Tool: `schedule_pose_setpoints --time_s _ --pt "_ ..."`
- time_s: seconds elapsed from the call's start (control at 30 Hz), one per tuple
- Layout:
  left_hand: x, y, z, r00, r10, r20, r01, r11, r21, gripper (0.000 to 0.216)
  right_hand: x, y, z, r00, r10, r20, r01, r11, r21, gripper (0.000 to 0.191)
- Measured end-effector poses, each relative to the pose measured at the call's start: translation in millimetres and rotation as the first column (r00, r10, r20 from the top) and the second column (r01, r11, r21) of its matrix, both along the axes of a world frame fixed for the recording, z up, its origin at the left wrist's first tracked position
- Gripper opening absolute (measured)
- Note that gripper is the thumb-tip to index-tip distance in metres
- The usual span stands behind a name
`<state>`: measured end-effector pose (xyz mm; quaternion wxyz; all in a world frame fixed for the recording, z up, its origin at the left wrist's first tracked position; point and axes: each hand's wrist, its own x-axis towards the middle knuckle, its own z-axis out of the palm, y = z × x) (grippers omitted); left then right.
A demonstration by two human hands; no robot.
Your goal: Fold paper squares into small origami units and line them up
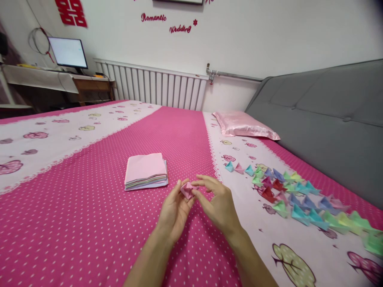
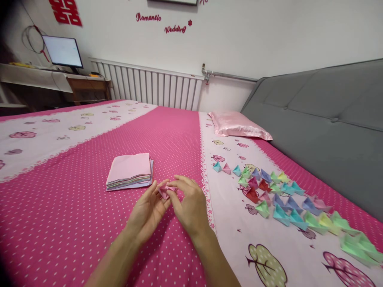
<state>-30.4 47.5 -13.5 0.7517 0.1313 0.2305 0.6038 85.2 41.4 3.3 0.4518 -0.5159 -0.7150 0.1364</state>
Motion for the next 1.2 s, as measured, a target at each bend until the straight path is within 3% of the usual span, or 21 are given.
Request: schedule_pose_setpoints --time_s 0.47,0.7,1.0,1.2 --pt "1.4 0.6 -5.1 1.0 -0.031 -0.002 0.031 0.999 0.016 0.017 -3.0 2.0 -7.5 0.977 -0.12 0.174 0.095 0.985 0.146 0.018" --pt "3.0 -2.5 -7.2 0.993 0.008 -0.114 -0.004 1.0 0.031 0.022 -3.6 0.7 -11.7 0.957 -0.182 0.227 0.147 0.976 0.161 0.02" --pt "3.7 1.7 -10.9 0.974 0.031 -0.223 -0.019 0.998 0.052 0.018 -5.0 0.0 -8.0 0.979 -0.102 0.174 0.073 0.984 0.162 0.019" --pt "2.7 0.5 -7.2 0.966 0.03 -0.257 -0.017 0.998 0.055 0.021 -2.7 1.0 -3.4 0.996 -0.029 0.087 0.022 0.996 0.083 0.025"
